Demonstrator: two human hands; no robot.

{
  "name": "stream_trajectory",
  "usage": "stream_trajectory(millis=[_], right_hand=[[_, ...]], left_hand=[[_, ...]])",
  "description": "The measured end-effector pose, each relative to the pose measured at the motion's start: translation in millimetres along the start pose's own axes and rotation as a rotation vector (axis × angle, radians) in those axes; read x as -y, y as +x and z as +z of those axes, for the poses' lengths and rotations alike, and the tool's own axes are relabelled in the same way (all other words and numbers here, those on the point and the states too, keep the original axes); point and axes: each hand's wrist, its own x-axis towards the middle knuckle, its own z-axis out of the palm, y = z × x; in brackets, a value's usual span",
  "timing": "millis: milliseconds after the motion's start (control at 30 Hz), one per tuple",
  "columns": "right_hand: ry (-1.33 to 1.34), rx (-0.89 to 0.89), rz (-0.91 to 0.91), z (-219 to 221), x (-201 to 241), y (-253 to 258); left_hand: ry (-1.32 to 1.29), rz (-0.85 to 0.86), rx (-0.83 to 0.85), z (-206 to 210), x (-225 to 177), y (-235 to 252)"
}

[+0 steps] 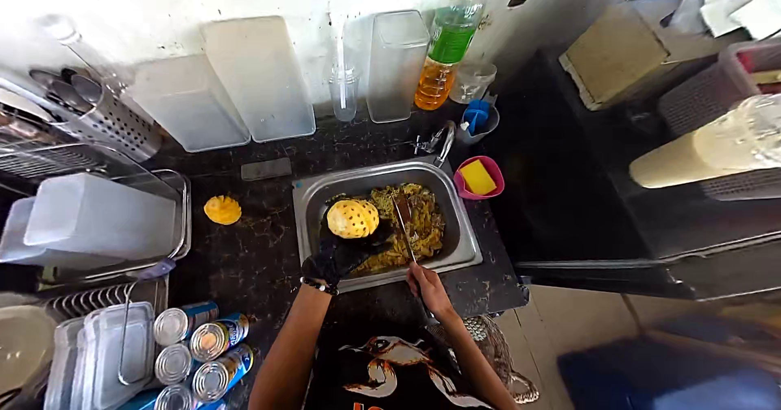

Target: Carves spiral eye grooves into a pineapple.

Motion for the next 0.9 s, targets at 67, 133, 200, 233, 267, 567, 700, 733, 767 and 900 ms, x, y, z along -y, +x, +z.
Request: stream_trajectory(millis=[67, 133, 200, 233, 267, 567, 700, 733, 767, 900], right_hand=[[-0.036, 0.001, 0.011, 0, -1, 1], [-0.052, 0.003, 0.015, 1, 0, 6], [-0.048, 0.007, 0.035, 3, 1, 6], [-0.042, 0.011, 0.046, 4, 1, 5], [-0.045, 0.014, 0.055, 4, 3, 3], [0.097, -0.036, -0.061, 29, 84, -33], [0.133, 0.077, -0.108, 41, 105, -29], [0.148, 0.093, -0.096, 44, 108, -27], [0.161, 0.110, -0.073, 47, 111, -25], [0.161, 0.188, 0.023, 53, 114, -23]], left_hand=[[-0.182, 0.000, 0.025, 9, -1, -3], [-0.229, 0.103, -0.084, 13, 8, 1], [-0.201, 0.207, -0.279, 21, 18, 6], [-0.181, 0.241, -0.336, 19, 24, 10], [-0.203, 0.273, -0.373, 10, 31, 18], [-0.161, 0.247, -0.148, -12, 35, 36], [-0.131, 0.279, -0.226, -13, 40, 36], [-0.134, 0.267, -0.245, -12, 41, 34], [-0.140, 0.254, -0.269, -11, 42, 33], [-0.269, 0.211, -0.216, -31, 67, 42]])
